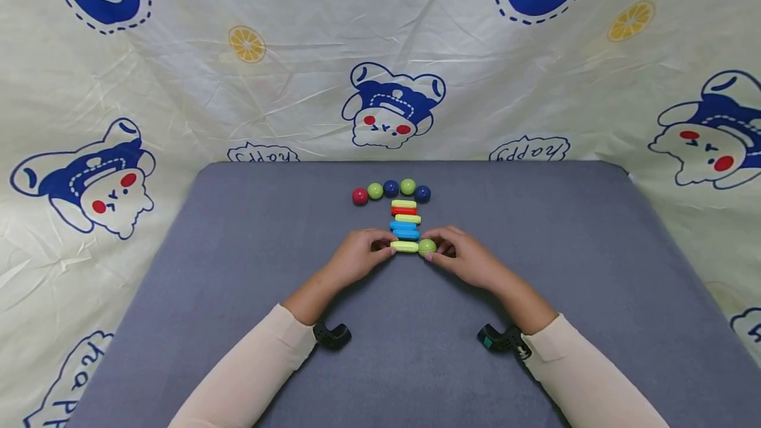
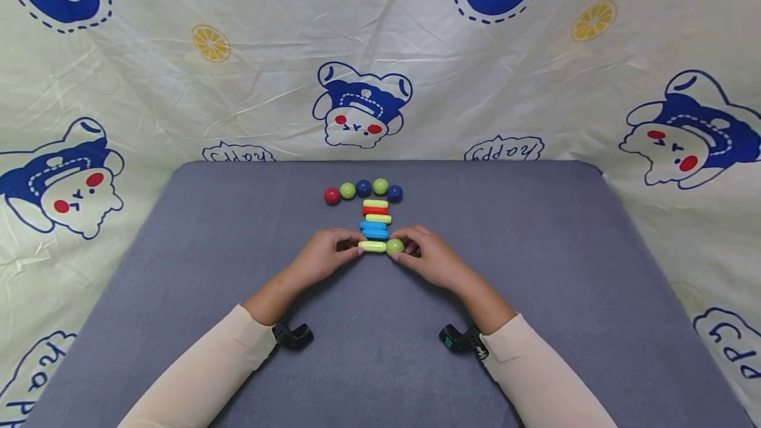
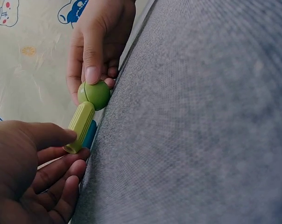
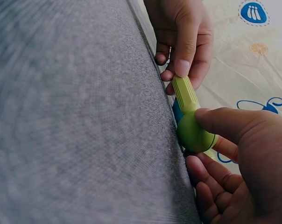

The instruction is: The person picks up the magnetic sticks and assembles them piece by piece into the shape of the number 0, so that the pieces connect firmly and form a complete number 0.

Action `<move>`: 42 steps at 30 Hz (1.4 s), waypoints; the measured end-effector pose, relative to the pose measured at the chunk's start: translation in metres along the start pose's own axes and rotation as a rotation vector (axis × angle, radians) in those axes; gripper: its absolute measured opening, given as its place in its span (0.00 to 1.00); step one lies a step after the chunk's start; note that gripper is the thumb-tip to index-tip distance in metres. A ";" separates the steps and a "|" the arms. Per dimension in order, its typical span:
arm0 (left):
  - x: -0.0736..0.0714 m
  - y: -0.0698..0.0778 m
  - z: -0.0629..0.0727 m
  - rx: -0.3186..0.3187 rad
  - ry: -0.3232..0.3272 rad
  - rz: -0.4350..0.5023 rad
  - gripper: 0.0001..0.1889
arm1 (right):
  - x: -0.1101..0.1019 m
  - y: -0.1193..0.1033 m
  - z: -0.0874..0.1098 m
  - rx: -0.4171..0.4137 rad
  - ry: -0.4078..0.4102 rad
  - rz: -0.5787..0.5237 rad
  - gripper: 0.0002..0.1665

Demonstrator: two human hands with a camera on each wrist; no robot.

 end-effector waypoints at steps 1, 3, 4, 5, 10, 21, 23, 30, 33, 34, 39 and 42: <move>0.000 -0.001 0.000 -0.007 -0.002 0.009 0.10 | 0.000 0.001 0.000 -0.002 0.003 -0.010 0.21; 0.001 -0.004 0.000 -0.023 -0.005 0.028 0.10 | 0.001 0.003 -0.001 -0.016 0.007 -0.026 0.21; 0.002 -0.005 0.000 -0.032 -0.009 0.038 0.10 | 0.002 0.004 -0.001 -0.021 0.008 -0.033 0.21; 0.002 -0.006 0.000 -0.040 -0.012 0.050 0.10 | 0.002 0.005 -0.001 -0.024 0.010 -0.040 0.21; 0.004 -0.008 -0.001 -0.053 -0.022 0.081 0.09 | 0.001 0.008 -0.001 -0.037 0.021 -0.057 0.20; -0.010 -0.012 -0.006 -0.053 0.048 0.142 0.12 | -0.002 0.009 -0.002 -0.063 0.035 -0.083 0.20; -0.018 -0.015 -0.006 -0.062 0.099 0.104 0.12 | -0.002 0.010 -0.002 -0.058 0.032 -0.082 0.20; -0.045 -0.031 -0.008 -0.130 0.260 0.040 0.14 | 0.001 0.016 -0.004 -0.042 0.023 -0.087 0.20; -0.054 -0.037 -0.010 -0.150 0.313 0.045 0.15 | 0.001 0.015 -0.003 -0.041 0.032 -0.079 0.20; -0.056 -0.039 -0.011 -0.154 0.322 0.046 0.15 | 0.001 0.014 -0.003 -0.042 0.035 -0.075 0.20; -0.059 -0.048 -0.016 -0.169 0.331 0.031 0.16 | 0.001 0.011 -0.003 -0.052 0.046 -0.066 0.20; -0.061 -0.053 -0.019 -0.179 0.349 0.032 0.16 | 0.000 0.011 -0.003 -0.058 0.040 -0.072 0.19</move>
Point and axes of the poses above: each hand's wrist, its own z-axis away from the middle knuckle, its own x-axis out of the palm, y = z × x, the point moved 8 cm from there along -z, towards the middle knuckle, and after that the axes turned 5 degrees about -z, right-handed, at the moved point
